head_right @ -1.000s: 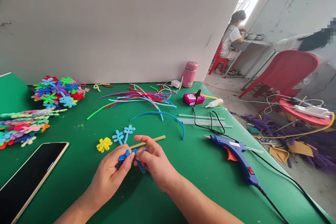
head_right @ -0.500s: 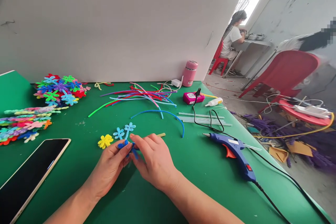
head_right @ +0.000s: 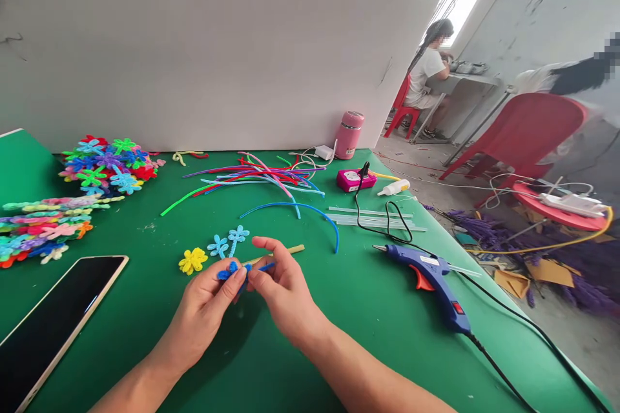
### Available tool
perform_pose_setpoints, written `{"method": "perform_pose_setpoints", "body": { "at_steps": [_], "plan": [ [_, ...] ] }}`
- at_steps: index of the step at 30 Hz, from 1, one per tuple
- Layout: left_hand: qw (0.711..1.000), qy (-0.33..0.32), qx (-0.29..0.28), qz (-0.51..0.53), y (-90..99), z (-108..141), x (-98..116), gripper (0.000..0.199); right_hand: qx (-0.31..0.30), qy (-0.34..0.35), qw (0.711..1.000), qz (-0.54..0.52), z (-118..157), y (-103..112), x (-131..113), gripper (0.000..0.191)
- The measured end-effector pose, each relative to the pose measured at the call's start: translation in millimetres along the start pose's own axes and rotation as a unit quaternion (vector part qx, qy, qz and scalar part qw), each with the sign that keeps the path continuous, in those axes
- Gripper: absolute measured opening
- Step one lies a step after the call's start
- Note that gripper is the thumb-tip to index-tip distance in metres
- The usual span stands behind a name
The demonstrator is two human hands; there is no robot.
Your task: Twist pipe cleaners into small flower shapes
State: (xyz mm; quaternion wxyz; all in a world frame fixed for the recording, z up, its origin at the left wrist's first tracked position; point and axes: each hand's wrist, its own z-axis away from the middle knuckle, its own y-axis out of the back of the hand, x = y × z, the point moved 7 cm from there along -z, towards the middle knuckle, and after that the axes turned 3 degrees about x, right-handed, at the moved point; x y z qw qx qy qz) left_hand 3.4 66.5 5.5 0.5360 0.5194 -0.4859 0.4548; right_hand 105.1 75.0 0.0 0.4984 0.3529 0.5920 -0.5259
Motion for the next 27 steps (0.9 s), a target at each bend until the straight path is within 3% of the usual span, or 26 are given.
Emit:
{"method": "perform_pose_setpoints", "body": {
  "at_steps": [2, 4, 11, 18, 27],
  "plan": [
    [1.0, -0.007, 0.0, -0.022, 0.1, -0.4, 1.5, 0.027, 0.016, -0.083, 0.992, -0.09, -0.2, -1.2, 10.2, 0.037],
    [1.0, 0.011, -0.001, -0.001, 0.3, -1.7, -2.6, 0.027, 0.021, -0.104, 0.987, -0.117, -0.6, -1.5, 13.2, 0.04],
    [0.97, 0.105, -0.026, 0.218, -4.8, -4.2, -18.0, 0.03, -0.01, 0.021, 0.998, -0.051, -4.8, 2.0, 3.8, 0.045],
    [0.984, 0.097, -0.062, 0.136, -5.3, -3.9, -15.7, 0.026, -0.051, 0.044, 0.998, -0.015, -2.3, -2.7, 2.3, 0.04],
    [0.996, 0.049, -0.023, 0.072, -2.6, -1.3, -16.5, 0.025, -0.002, -0.054, 0.998, -0.045, -2.8, -2.1, 8.9, 0.037]
  ]
}}
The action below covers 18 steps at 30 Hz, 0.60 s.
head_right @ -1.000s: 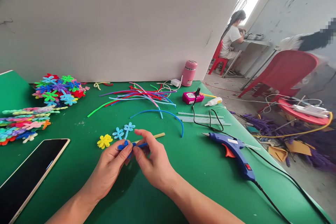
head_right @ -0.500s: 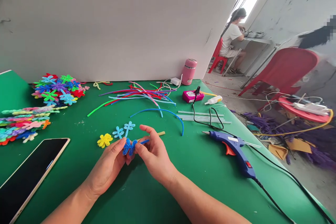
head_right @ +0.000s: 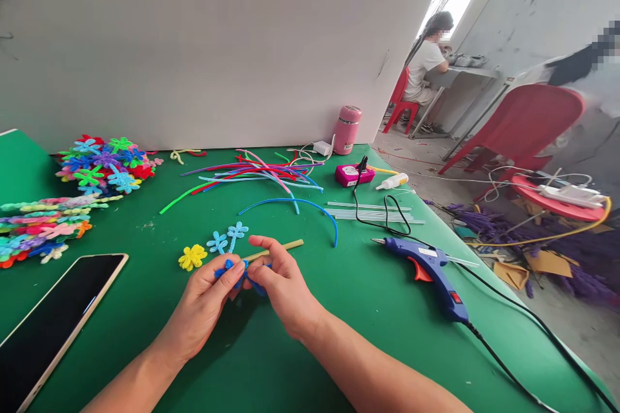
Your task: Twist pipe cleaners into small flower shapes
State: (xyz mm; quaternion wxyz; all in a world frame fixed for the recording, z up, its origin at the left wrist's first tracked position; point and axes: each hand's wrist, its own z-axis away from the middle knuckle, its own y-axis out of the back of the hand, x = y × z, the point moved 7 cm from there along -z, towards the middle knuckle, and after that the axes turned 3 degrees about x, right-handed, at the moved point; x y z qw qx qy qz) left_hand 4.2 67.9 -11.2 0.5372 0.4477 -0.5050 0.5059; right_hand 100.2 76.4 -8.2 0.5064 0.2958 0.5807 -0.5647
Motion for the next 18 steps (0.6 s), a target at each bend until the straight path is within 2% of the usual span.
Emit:
{"method": "perform_pose_setpoints", "body": {
  "at_steps": [3, 6, 8, 10, 13, 15, 18],
  "plan": [
    [0.999, 0.017, 0.004, 0.049, 2.3, -2.3, -4.3, 0.022, -0.02, 0.04, 0.997, 0.071, -0.5, 1.4, -3.7, 0.036],
    [0.991, 0.034, 0.035, 0.124, 7.4, -5.9, -5.9, 0.02, 0.005, 0.159, 0.964, 0.214, 1.1, 8.3, -18.6, 0.036],
    [0.982, 0.048, 0.048, 0.174, 8.6, -7.5, -5.9, 0.021, 0.03, 0.254, 0.913, 0.317, 5.4, 9.5, -31.0, 0.039],
    [0.974, 0.064, 0.054, 0.21, 7.9, -8.0, -6.1, 0.022, 0.028, 0.335, 0.849, 0.406, 11.0, 3.9, -39.4, 0.044],
    [0.967, 0.077, 0.055, 0.237, 6.4, -7.0, -7.5, 0.022, 0.006, 0.408, 0.764, 0.499, 18.3, -7.8, -43.1, 0.047],
    [0.967, 0.079, 0.045, 0.236, 5.2, -5.7, -9.1, 0.021, 0.004, 0.432, 0.73, 0.529, 21.7, -12.1, -44.0, 0.044],
    [0.975, 0.08, 0.023, 0.206, 3.2, -4.0, -11.3, 0.018, 0.006, 0.454, 0.698, 0.554, 25.8, -15.8, -45.2, 0.04]
  ]
}}
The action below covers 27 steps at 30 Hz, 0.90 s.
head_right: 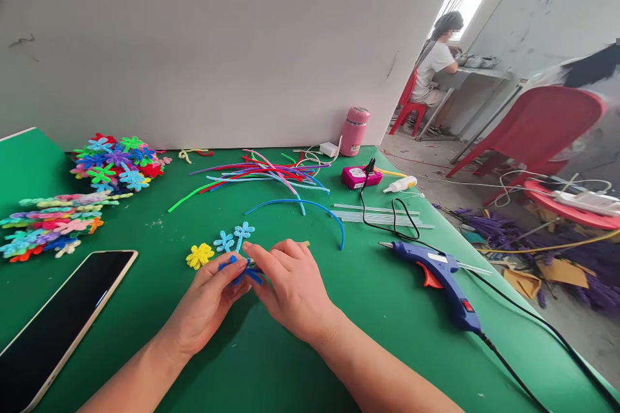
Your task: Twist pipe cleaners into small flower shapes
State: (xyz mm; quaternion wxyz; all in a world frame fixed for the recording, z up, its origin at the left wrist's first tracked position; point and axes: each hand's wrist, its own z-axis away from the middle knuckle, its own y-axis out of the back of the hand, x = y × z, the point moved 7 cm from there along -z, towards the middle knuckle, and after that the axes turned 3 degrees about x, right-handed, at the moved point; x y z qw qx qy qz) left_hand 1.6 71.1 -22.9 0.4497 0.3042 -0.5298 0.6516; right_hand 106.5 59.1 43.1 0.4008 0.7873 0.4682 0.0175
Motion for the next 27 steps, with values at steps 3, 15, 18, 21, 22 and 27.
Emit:
{"method": "perform_pose_setpoints", "body": {
  "at_steps": [3, 15, 18, 21, 22, 27],
  "plan": [
    [0.999, -0.003, -0.008, -0.032, -0.3, 0.4, -0.1, 0.018, -0.01, 0.017, 0.999, 0.026, 0.4, 0.1, -2.8, 0.045],
    [0.981, -0.073, -0.027, -0.177, -4.5, 1.6, 7.1, 0.027, -0.019, -0.222, 0.939, -0.262, 7.8, -14.2, 20.7, 0.047],
    [0.955, -0.109, -0.037, -0.273, -9.9, 6.0, 14.9, 0.027, -0.026, -0.387, 0.796, -0.466, 16.5, -29.2, 28.7, 0.048],
    [0.921, -0.159, -0.039, -0.353, -18.6, 12.6, 26.8, 0.027, -0.012, -0.504, 0.633, -0.587, 26.3, -40.7, 28.9, 0.045],
    [0.912, -0.179, -0.034, -0.368, -21.0, 14.6, 31.1, 0.027, -0.012, -0.528, 0.592, -0.609, 28.8, -43.6, 27.6, 0.043],
    [0.92, -0.183, -0.02, -0.347, -17.1, 11.6, 32.4, 0.026, -0.035, -0.488, 0.644, -0.588, 25.2, -42.2, 27.9, 0.04]
  ]
}}
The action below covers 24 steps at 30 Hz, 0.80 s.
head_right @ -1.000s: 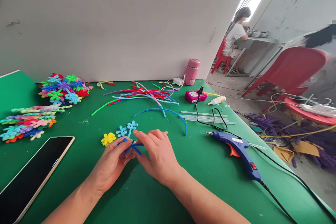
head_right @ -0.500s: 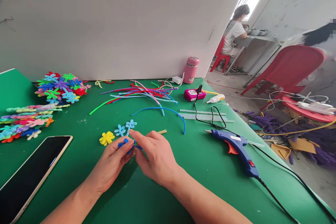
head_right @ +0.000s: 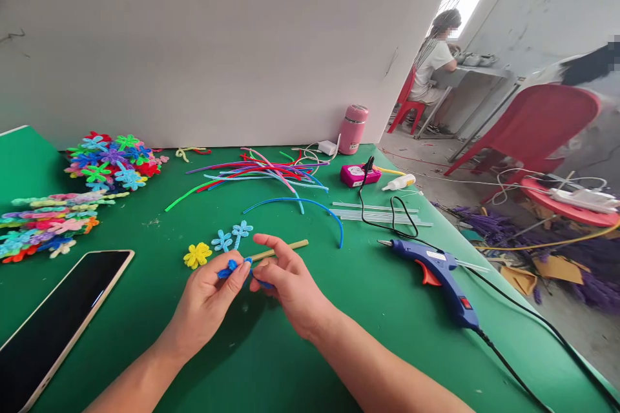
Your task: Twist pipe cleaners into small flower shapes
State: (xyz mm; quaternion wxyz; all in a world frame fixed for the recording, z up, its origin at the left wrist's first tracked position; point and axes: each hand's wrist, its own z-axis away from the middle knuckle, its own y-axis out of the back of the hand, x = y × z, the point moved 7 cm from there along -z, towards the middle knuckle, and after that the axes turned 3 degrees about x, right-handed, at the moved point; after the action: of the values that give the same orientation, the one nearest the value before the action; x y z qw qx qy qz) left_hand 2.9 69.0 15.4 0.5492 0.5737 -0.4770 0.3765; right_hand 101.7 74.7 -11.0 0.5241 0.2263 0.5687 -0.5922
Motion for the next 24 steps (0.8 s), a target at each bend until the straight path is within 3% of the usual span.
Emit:
{"method": "perform_pose_setpoints", "body": {
  "at_steps": [2, 4, 7, 10, 12, 14, 17, 20, 22, 24],
  "plan": [
    [0.997, 0.047, -0.003, 0.068, 0.1, -1.8, -12.8, 0.026, -0.009, 0.088, 0.989, 0.115, 0.5, -0.1, -9.2, 0.038],
    [0.981, 0.088, 0.026, 0.172, 3.0, -3.3, -24.2, 0.024, -0.003, 0.185, 0.954, 0.235, 3.5, -0.3, -19.1, 0.037],
    [0.95, 0.132, 0.049, 0.278, 2.7, -4.0, -34.1, 0.022, 0.016, 0.322, 0.859, 0.398, 12.2, -5.2, -31.4, 0.043],
    [0.931, 0.16, 0.05, 0.323, -0.8, -3.2, -36.5, 0.02, 0.009, 0.419, 0.76, 0.496, 21.4, -15.2, -36.5, 0.048],
    [0.927, 0.17, 0.04, 0.331, -3.5, -2.3, -36.1, 0.018, 0.009, 0.455, 0.717, 0.528, 25.4, -19.5, -37.8, 0.046],
    [0.928, 0.175, 0.027, 0.328, -6.0, -1.4, -35.1, 0.016, 0.012, 0.474, 0.691, 0.545, 27.8, -21.7, -38.7, 0.044],
    [0.932, 0.177, 0.014, 0.316, -8.0, -0.4, -33.4, 0.014, 0.018, 0.488, 0.673, 0.556, 30.0, -23.2, -40.0, 0.043],
    [0.937, 0.174, 0.0, 0.303, -9.5, 0.1, -31.8, 0.015, 0.022, 0.497, 0.673, 0.547, 32.1, -23.4, -41.2, 0.042],
    [0.941, 0.17, -0.005, 0.294, -9.9, 0.3, -31.5, 0.017, 0.025, 0.487, 0.696, 0.527, 31.5, -21.6, -41.0, 0.041],
    [0.946, 0.162, -0.005, 0.282, -9.3, 0.3, -31.9, 0.02, 0.03, 0.442, 0.752, 0.487, 26.7, -16.3, -38.9, 0.039]
  ]
}}
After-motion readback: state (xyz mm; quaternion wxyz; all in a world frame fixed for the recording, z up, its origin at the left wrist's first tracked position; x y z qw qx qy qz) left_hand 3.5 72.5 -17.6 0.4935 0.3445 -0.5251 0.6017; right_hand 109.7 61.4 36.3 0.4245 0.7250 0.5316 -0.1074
